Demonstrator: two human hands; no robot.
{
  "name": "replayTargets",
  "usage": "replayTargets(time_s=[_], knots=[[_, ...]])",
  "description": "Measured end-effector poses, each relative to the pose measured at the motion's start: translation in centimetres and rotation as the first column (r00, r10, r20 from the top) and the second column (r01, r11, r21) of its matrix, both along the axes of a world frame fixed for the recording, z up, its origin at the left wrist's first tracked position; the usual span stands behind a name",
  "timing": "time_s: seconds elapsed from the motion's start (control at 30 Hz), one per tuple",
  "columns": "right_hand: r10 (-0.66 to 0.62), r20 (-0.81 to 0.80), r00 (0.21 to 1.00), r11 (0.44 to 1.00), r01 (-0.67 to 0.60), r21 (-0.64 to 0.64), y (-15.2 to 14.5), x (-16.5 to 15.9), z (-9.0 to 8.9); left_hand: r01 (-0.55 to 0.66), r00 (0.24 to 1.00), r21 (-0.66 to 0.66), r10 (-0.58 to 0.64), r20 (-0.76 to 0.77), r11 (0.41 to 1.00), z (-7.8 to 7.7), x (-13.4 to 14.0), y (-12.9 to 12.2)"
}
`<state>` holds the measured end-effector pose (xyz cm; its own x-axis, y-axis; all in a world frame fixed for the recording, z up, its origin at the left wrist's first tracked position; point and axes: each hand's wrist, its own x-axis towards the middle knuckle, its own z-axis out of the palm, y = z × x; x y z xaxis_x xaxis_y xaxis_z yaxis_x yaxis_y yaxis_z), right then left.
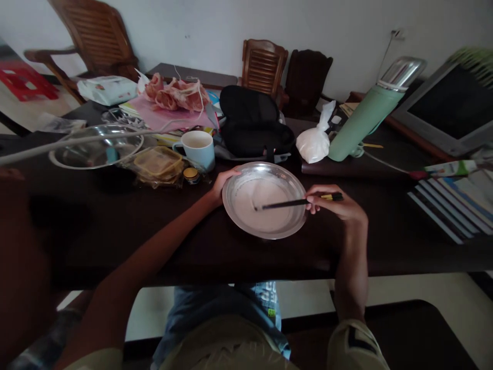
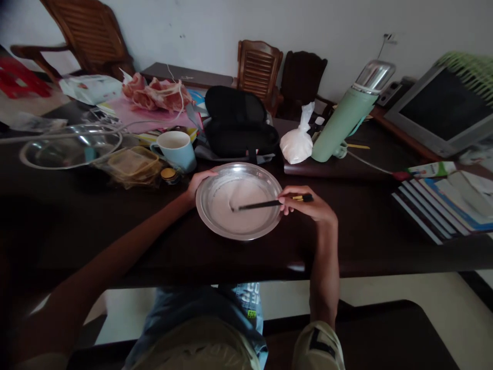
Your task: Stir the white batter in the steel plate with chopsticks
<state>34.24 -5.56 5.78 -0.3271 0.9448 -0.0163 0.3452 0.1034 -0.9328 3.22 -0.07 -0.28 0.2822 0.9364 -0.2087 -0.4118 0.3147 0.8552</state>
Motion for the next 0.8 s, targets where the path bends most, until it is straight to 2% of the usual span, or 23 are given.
replayTargets(time_s=[0.03, 0.13, 0.17, 0.27, 0.3, 0.4, 0.53, 0.67, 0.8], knots=[[0.009, 0.001, 1.0, 1.0, -0.009, -0.014, 0.0, 0.2, 0.0, -0.003, 1.0, 0.005, 0.003, 0.006, 1.0, 0.0, 0.0, 0.0], [-0.147, -0.048, 0.988, 0.985, 0.15, 0.084, 0.0, 0.7, 0.1, -0.007, 1.0, 0.008, 0.007, 0.015, 1.0, 0.1, 0.0, 0.0], [-0.159, -0.051, 0.986, 0.981, 0.163, 0.101, 0.1, 0.9, 0.1, -0.006, 1.0, 0.0, 0.006, 0.007, 1.0, 0.1, 0.0, 0.0], [-0.056, 0.003, 0.998, 0.998, 0.056, 0.025, 0.1, 1.3, 0.1, -0.012, 1.0, -0.018, 0.012, -0.024, 1.0, 0.3, 0.0, -0.1], [-0.063, 0.005, 0.998, 0.998, 0.063, 0.011, 0.1, 1.3, 0.2, -0.017, 0.999, -0.011, 0.017, -0.027, 1.0, 0.3, 0.0, -0.1], [-0.197, -0.047, 0.979, 0.977, 0.2, 0.072, 0.1, 1.3, 0.1, -0.008, 1.0, 0.004, 0.008, -0.022, 1.0, 0.2, -0.1, 0.0], [-0.048, -0.004, 0.999, 0.999, 0.048, -0.004, 0.2, 1.2, 0.0, 0.008, 1.0, -0.001, -0.008, 0.001, 1.0, 0.0, 0.0, 0.1], [-0.197, -0.042, 0.98, 0.976, 0.2, 0.085, 0.2, 1.2, -0.1, -0.013, 1.0, -0.024, 0.014, 0.024, 1.0, 0.2, 0.1, 0.0], [-0.003, 0.006, 1.0, 1.0, 0.003, -0.003, 0.2, 1.0, -0.1, -0.019, 0.999, -0.048, 0.021, 0.05, 0.999, 0.5, 0.2, 0.0]])
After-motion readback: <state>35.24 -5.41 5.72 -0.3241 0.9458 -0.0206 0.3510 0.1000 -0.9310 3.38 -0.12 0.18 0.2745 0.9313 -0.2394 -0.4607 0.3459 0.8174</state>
